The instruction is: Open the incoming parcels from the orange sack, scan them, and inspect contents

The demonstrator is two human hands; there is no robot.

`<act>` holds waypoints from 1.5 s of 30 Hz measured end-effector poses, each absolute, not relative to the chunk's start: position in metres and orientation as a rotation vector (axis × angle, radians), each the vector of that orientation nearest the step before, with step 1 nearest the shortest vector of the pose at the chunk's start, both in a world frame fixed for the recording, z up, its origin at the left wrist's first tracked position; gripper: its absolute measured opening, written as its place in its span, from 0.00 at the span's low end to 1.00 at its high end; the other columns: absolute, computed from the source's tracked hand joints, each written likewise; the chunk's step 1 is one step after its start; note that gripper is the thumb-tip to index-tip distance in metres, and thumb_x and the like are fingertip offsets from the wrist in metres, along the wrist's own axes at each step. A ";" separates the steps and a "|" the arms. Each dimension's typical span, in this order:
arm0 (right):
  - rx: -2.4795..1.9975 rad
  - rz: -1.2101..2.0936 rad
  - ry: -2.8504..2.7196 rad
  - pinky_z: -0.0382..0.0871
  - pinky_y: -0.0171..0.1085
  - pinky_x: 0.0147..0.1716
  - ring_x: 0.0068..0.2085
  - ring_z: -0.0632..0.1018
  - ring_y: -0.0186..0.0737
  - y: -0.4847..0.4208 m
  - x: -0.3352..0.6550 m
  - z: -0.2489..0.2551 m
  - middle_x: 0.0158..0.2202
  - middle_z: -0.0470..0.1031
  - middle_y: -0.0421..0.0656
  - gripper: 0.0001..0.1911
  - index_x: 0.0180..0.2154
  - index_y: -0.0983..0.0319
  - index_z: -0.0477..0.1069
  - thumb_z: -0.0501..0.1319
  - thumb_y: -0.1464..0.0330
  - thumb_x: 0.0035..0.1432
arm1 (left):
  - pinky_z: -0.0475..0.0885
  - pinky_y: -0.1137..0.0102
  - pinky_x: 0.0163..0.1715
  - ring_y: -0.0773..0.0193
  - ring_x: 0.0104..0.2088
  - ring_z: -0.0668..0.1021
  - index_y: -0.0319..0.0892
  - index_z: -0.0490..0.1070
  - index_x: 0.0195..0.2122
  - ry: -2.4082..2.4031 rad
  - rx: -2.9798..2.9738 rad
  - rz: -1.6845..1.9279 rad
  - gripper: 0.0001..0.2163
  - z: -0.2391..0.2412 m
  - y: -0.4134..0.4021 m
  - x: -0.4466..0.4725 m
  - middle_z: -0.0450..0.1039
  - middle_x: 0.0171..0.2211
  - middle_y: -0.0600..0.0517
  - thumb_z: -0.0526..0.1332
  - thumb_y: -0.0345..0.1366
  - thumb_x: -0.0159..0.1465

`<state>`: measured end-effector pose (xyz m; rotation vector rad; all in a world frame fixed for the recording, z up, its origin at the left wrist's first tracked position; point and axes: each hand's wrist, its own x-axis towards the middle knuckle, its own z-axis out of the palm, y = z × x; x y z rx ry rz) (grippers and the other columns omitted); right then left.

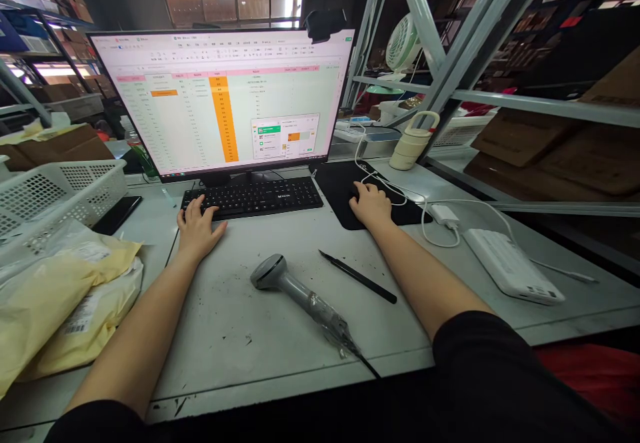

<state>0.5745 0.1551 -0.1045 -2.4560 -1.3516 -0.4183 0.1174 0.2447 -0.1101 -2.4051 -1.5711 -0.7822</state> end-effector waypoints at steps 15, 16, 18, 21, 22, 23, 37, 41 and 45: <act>-2.473 -0.398 -1.343 0.69 0.53 0.51 0.56 0.71 0.59 0.155 0.575 -0.104 0.65 0.67 0.53 0.24 0.59 0.57 0.75 0.52 0.63 0.67 | 0.48 0.41 0.71 0.42 0.74 0.56 0.43 0.74 0.59 -1.577 -2.417 -0.766 0.21 -0.108 0.243 0.118 0.53 0.73 0.36 0.60 0.46 0.68; -2.473 -0.397 -1.342 0.69 0.53 0.51 0.56 0.71 0.59 0.155 0.575 -0.104 0.65 0.67 0.53 0.24 0.59 0.57 0.75 0.52 0.63 0.67 | 0.48 0.42 0.71 0.43 0.74 0.56 0.43 0.74 0.59 -1.579 -2.419 -0.762 0.21 -0.108 0.243 0.118 0.53 0.73 0.36 0.60 0.46 0.68; -2.473 -0.394 -1.343 0.69 0.53 0.51 0.56 0.71 0.60 0.155 0.575 -0.104 0.65 0.67 0.53 0.24 0.59 0.58 0.75 0.52 0.63 0.67 | 0.48 0.42 0.71 0.43 0.74 0.56 0.43 0.74 0.59 -1.581 -2.418 -0.756 0.21 -0.108 0.243 0.118 0.53 0.73 0.36 0.60 0.46 0.68; -2.471 -0.392 -1.344 0.69 0.53 0.51 0.56 0.71 0.60 0.155 0.575 -0.103 0.65 0.67 0.53 0.24 0.59 0.58 0.75 0.52 0.63 0.66 | 0.48 0.42 0.71 0.43 0.73 0.57 0.43 0.74 0.59 -1.572 -2.411 -0.760 0.22 -0.108 0.242 0.118 0.53 0.73 0.36 0.60 0.47 0.69; -2.470 -0.393 -1.342 0.69 0.53 0.51 0.56 0.71 0.59 0.155 0.574 -0.103 0.65 0.67 0.53 0.24 0.59 0.58 0.74 0.52 0.63 0.66 | 0.48 0.42 0.71 0.42 0.73 0.57 0.43 0.74 0.59 -1.569 -2.408 -0.763 0.22 -0.108 0.243 0.118 0.54 0.73 0.36 0.60 0.47 0.69; -2.470 -0.393 -1.339 0.69 0.53 0.50 0.56 0.71 0.59 0.155 0.574 -0.103 0.65 0.67 0.53 0.24 0.59 0.58 0.74 0.51 0.63 0.66 | 0.48 0.42 0.71 0.42 0.73 0.57 0.42 0.74 0.59 -1.568 -2.407 -0.765 0.21 -0.108 0.243 0.118 0.54 0.73 0.36 0.60 0.47 0.68; -2.514 -0.388 -1.316 0.69 0.54 0.52 0.57 0.71 0.59 0.154 0.572 -0.101 0.66 0.65 0.54 0.24 0.60 0.59 0.73 0.51 0.64 0.68 | 0.50 0.42 0.71 0.42 0.73 0.58 0.43 0.75 0.59 -1.563 -2.399 -0.784 0.21 -0.110 0.244 0.117 0.55 0.73 0.37 0.60 0.47 0.68; -2.512 -0.383 -1.314 0.69 0.55 0.52 0.57 0.71 0.60 0.154 0.572 -0.100 0.67 0.65 0.54 0.25 0.61 0.60 0.73 0.50 0.64 0.68 | 0.50 0.42 0.71 0.43 0.73 0.57 0.43 0.74 0.59 -1.571 -2.400 -0.765 0.22 -0.110 0.244 0.117 0.54 0.73 0.37 0.60 0.48 0.68; -2.502 -0.383 -1.313 0.69 0.55 0.51 0.57 0.71 0.60 0.153 0.571 -0.100 0.66 0.65 0.55 0.24 0.60 0.60 0.73 0.51 0.64 0.67 | 0.50 0.42 0.71 0.43 0.73 0.57 0.44 0.74 0.59 -1.573 -2.403 -0.761 0.22 -0.109 0.244 0.117 0.54 0.73 0.36 0.60 0.47 0.69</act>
